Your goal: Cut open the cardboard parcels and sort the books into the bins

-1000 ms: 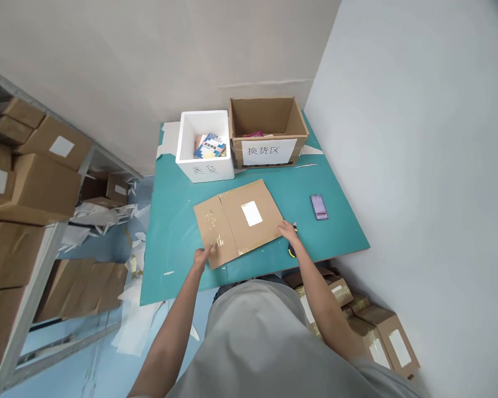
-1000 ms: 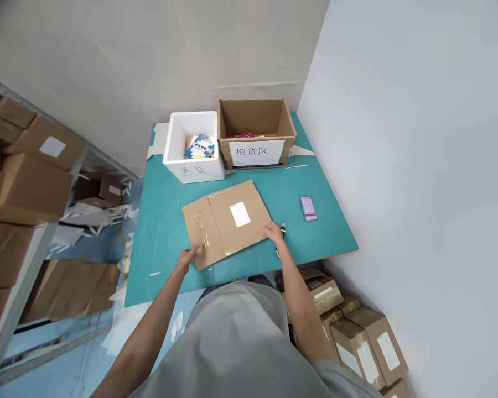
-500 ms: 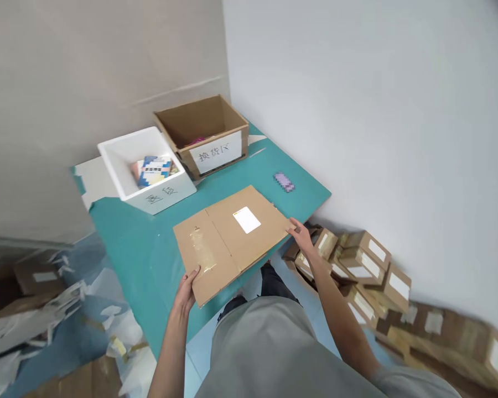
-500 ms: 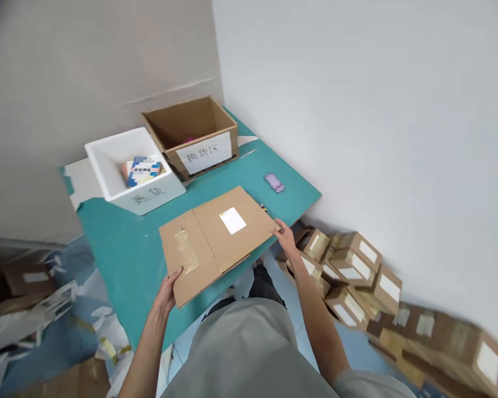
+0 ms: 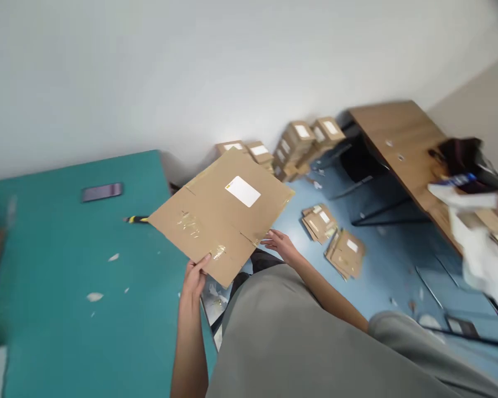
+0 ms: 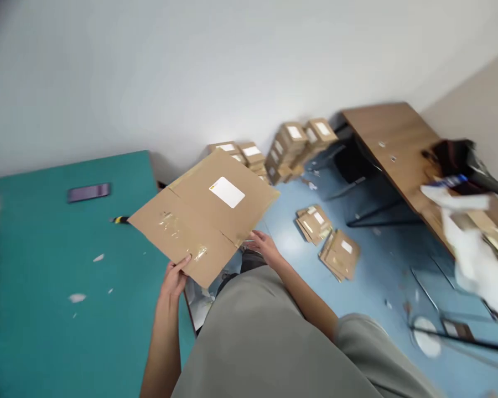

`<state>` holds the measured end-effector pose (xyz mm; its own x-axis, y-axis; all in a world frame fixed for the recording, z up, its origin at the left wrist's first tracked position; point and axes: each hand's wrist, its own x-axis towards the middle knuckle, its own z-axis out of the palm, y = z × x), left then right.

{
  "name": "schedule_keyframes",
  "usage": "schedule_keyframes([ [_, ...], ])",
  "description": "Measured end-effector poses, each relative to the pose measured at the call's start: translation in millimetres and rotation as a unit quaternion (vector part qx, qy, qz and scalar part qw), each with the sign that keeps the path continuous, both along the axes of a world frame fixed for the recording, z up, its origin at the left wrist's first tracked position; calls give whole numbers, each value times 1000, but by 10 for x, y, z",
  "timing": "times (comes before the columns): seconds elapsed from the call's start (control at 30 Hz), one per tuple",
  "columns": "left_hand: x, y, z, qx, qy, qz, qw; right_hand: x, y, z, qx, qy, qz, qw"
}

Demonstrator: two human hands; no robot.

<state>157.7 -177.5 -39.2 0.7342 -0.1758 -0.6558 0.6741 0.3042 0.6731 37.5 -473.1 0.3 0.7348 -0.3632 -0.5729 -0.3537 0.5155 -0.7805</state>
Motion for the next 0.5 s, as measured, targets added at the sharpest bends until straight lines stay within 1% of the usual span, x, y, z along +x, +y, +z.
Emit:
schedule_keyframes([
  [0.1,-34,-604,54,13,0,-99,995,-402,-288,-47,-30,10,-114,993],
  [0.2,-203,-1201,76,14,21,-167,986,-807,-629,-140,-41,14,-200,979],
  [0.27,-318,-1626,38,20,42,-184,982,-1082,-869,-222,-45,17,-248,968],
  [0.37,-454,-2346,-103,43,71,-186,979,-1464,-1279,-391,-44,29,-309,949],
  [0.43,-546,-2876,-217,68,81,-186,977,-1697,-1622,-527,-30,39,-340,939],
  [0.5,-677,-3434,-308,90,78,-192,974,-1938,-2038,-659,-7,51,-374,926],
])
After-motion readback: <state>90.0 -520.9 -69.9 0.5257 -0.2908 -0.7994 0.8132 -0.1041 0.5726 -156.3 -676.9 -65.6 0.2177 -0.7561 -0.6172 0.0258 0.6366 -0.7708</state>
